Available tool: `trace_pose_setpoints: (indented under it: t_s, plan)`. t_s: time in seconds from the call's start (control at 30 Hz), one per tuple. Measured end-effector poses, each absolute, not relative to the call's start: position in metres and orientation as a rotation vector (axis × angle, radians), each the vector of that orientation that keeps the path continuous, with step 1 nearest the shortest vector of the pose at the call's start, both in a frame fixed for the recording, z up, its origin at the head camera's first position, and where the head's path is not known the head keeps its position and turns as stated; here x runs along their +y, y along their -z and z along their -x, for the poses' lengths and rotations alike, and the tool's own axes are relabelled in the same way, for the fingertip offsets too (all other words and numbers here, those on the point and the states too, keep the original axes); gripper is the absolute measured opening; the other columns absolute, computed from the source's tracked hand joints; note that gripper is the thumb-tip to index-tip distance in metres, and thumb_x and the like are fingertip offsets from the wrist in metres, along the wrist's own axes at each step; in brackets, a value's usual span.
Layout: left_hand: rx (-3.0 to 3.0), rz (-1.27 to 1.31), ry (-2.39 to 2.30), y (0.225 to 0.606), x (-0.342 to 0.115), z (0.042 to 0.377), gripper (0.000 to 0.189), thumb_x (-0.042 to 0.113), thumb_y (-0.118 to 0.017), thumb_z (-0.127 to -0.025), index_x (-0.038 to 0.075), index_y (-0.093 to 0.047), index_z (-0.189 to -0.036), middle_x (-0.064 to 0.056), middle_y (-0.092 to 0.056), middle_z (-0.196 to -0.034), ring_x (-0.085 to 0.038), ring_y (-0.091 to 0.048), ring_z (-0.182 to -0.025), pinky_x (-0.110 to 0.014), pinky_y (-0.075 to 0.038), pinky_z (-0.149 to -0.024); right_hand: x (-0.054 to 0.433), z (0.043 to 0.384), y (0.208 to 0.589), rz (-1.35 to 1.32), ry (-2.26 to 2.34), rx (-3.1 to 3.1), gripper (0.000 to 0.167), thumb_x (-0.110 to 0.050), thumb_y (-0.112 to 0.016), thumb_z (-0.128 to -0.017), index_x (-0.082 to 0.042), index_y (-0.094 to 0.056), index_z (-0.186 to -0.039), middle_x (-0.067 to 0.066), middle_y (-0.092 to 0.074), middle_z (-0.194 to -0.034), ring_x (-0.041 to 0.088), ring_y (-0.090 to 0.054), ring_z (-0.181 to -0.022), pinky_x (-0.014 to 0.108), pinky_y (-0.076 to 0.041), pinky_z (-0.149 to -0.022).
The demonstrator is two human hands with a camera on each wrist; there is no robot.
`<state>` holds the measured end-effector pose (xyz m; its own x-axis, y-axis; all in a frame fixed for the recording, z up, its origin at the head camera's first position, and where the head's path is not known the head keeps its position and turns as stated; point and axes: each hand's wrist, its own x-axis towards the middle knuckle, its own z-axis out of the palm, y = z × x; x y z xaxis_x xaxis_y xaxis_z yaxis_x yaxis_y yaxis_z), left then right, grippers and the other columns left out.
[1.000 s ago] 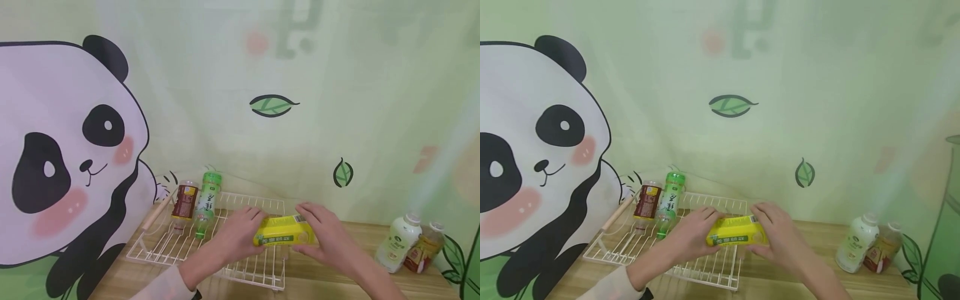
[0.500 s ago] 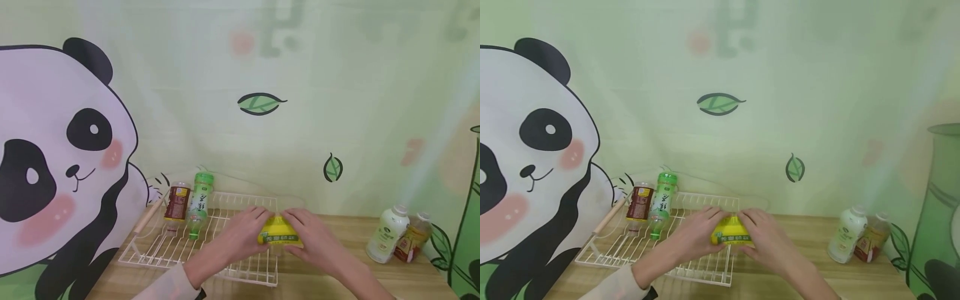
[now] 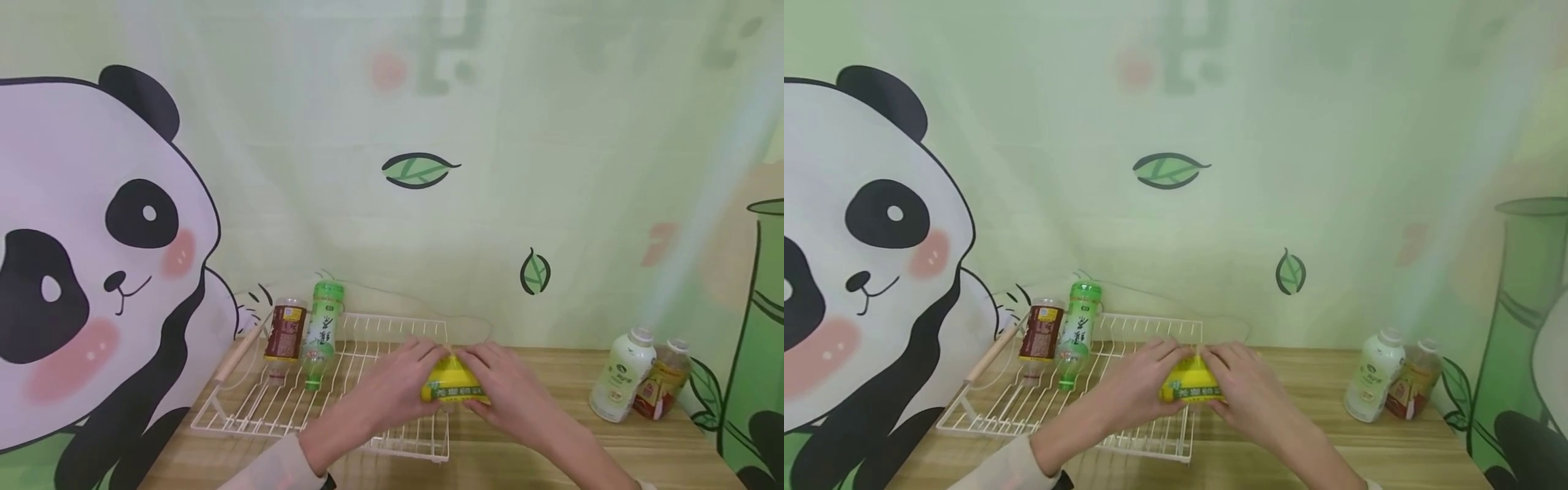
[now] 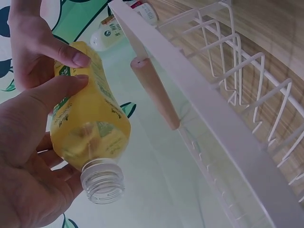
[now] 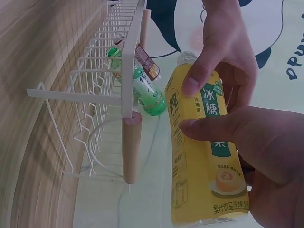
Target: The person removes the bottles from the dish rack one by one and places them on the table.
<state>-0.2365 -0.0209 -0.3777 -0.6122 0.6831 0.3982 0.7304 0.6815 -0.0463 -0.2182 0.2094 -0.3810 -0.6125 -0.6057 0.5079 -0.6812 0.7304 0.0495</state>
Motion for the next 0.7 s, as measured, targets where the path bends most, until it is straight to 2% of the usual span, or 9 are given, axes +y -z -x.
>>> trace_pose_setpoints:
  t_s: [0.23, 0.5, 0.7]
  plan:
    - [-2.499, 1.134, 0.231, 0.3814, -0.022, 0.238, 0.08, 0.048, -0.089, -0.084, 0.013, -0.057, -0.149, 0.001, -0.064, -0.143, -0.016, -0.059, -0.126, -0.028, -0.053, -0.105, 0.2133, 0.2183, 0.3815, -1.017, -0.233, -2.451, 0.073, -0.019, -0.098, -0.076, -0.001, -0.062, -0.138, 0.007, -0.066, -0.129, 0.024, -0.062, -0.115, 0.045, -0.058, -0.097]
    - [-2.458, 1.158, 0.238, 0.3827, -0.022, 0.2408, 0.079, 0.049, -0.089, -0.085, 0.015, -0.058, -0.149, 0.003, -0.065, -0.142, -0.015, -0.06, -0.127, -0.028, -0.051, -0.108, 0.21, 0.2188, 0.3826, -0.993, -0.229, -2.487, 0.073, -0.018, -0.098, -0.075, -0.001, -0.063, -0.137, 0.008, -0.066, -0.127, 0.025, -0.062, -0.113, 0.045, -0.058, -0.096]
    - [-2.486, 1.153, 0.246, 0.3812, -0.0224, 0.2433, 0.08, 0.045, -0.09, -0.085, 0.014, -0.057, -0.15, 0.002, -0.064, -0.144, -0.017, -0.059, -0.129, -0.03, -0.05, -0.111, 0.2056, 0.221, 0.3837, -0.928, -0.215, -2.499, 0.074, -0.024, -0.099, -0.075, -0.003, -0.064, -0.136, 0.006, -0.066, -0.125, 0.024, -0.061, -0.111, 0.045, -0.058, -0.094]
